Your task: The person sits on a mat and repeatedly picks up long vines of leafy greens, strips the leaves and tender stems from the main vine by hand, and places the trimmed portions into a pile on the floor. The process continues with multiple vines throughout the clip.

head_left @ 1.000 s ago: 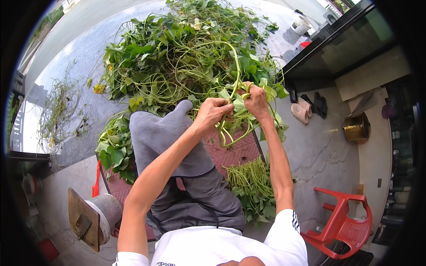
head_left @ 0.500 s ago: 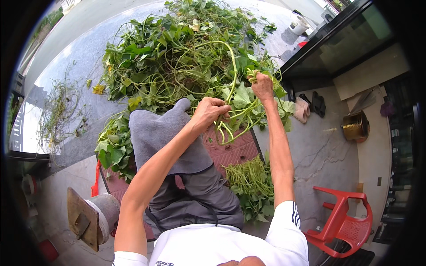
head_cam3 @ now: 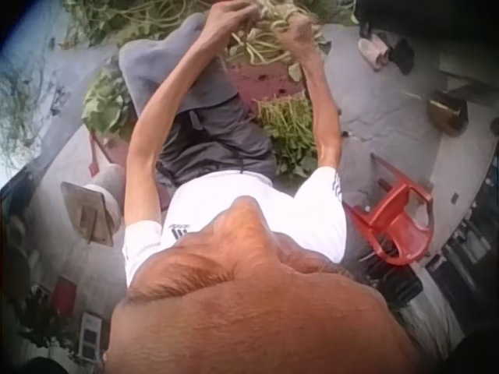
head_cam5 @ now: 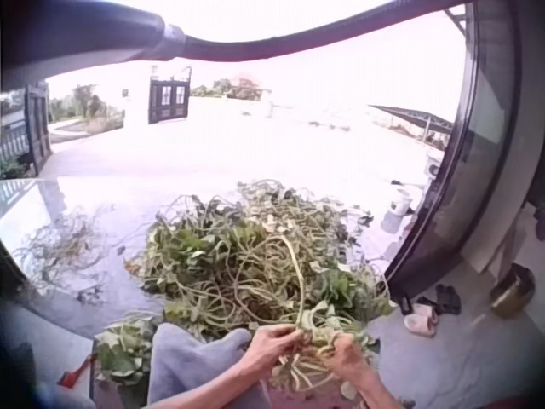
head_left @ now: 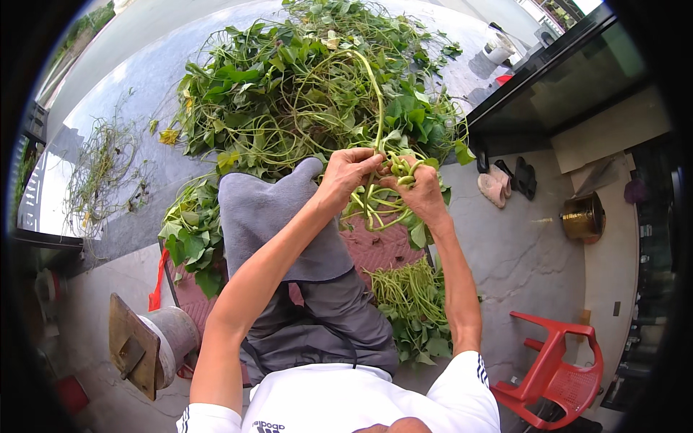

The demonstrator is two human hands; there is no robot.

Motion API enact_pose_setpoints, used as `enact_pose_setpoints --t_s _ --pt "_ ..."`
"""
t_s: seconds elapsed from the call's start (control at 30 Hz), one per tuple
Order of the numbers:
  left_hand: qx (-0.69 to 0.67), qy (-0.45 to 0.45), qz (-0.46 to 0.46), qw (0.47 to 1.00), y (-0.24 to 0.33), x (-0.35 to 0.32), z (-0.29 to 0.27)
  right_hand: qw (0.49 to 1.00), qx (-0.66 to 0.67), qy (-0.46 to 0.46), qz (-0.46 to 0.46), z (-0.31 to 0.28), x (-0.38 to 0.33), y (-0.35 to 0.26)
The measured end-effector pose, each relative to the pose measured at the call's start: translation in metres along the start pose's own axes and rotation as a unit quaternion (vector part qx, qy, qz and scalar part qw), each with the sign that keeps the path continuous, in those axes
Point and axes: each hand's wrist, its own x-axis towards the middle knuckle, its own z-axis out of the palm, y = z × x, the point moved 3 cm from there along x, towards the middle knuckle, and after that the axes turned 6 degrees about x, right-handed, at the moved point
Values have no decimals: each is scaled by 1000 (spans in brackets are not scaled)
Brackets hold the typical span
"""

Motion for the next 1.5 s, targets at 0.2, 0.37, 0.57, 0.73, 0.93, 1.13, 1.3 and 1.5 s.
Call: enact_pose_setpoints --t_s 0.2,0.37,0.57,0.73,0.93,1.13,1.3,1.5 --pt "49 1 -17 999 -6 4 -1 964 -240 25 -112 6 1 3" --pt "84 -27 -15 996 -8 0 4 977 -205 45 -47 -3 17 16" --pt "67 25 6 997 -10 2 -9 984 -138 -26 -107 -4 26 8" --pt "-26 21 -42 999 -12 3 -7 960 -228 -57 -152 -16 37 6" --pt "-44 37 -32 998 -10 23 -9 983 -138 -10 -121 -14 59 39" --pt "45 -11 -30 998 -13 -1 4 932 -312 187 0 -79 59 96" --pt "14 -3 40 999 8 8 -11 957 -231 156 -81 -67 40 41" --pt "25 23 82 996 11 -1 -7 997 71 1 -6 1 16 21"
